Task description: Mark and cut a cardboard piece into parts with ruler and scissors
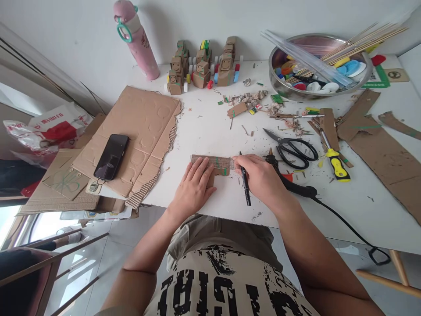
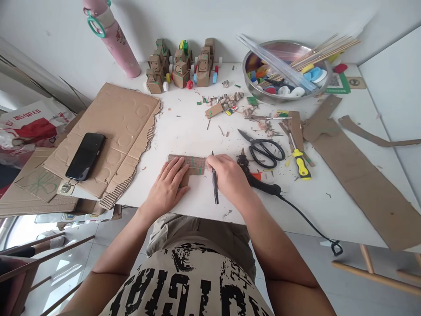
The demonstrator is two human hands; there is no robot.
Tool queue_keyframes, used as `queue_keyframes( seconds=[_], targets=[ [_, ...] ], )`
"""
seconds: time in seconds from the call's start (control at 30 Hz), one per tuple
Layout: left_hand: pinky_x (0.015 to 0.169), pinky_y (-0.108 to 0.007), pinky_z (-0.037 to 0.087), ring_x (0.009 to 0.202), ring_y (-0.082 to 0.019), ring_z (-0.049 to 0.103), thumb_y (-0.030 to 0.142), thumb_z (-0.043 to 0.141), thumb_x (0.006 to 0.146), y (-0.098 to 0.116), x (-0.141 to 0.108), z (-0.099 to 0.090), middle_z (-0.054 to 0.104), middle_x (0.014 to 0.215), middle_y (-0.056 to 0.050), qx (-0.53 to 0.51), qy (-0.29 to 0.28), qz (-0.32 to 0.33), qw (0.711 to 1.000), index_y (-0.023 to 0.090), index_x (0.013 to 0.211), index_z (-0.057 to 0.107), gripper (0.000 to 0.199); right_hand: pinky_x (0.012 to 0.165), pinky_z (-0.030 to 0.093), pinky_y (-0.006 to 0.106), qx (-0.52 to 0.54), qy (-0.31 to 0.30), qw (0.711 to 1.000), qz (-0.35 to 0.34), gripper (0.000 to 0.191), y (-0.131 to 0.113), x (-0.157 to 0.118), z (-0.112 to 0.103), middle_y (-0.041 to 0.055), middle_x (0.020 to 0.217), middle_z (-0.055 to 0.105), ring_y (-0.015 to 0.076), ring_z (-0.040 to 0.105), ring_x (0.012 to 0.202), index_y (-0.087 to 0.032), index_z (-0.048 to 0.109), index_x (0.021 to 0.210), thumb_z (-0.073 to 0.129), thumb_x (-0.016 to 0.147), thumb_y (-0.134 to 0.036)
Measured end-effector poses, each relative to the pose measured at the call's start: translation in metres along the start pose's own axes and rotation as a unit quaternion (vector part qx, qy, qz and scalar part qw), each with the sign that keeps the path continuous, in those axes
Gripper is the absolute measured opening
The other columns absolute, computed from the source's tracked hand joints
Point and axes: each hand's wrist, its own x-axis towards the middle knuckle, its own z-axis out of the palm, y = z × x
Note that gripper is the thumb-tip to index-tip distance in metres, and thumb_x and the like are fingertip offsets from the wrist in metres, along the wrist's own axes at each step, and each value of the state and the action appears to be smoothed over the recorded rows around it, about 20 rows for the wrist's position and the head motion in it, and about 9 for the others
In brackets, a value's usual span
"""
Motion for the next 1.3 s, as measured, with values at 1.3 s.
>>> queue_keyframes(
  seconds=[1.3],
  targets=[
    [0.109, -0.051, 0.057, 0.117, -0.033, 0.072, 0.039, 0.081, 0.092, -0.009, 0.048, -0.041, 0.072, 0.124, -0.014, -0.01, -0.045, -0.067, 0.997, 0.021, 0.152, 0.056, 0.068, 0.08, 0.056, 0.042, -0.067, 0.102, 0.988, 0.09, 0.022, -0.003, 0.0, 0.021, 0.008, 0.09, 0.07, 0.0308, 0.069, 0.089, -0.028, 0.045, 0.097, 0.059, 0.088, -0.014]
  ],
)
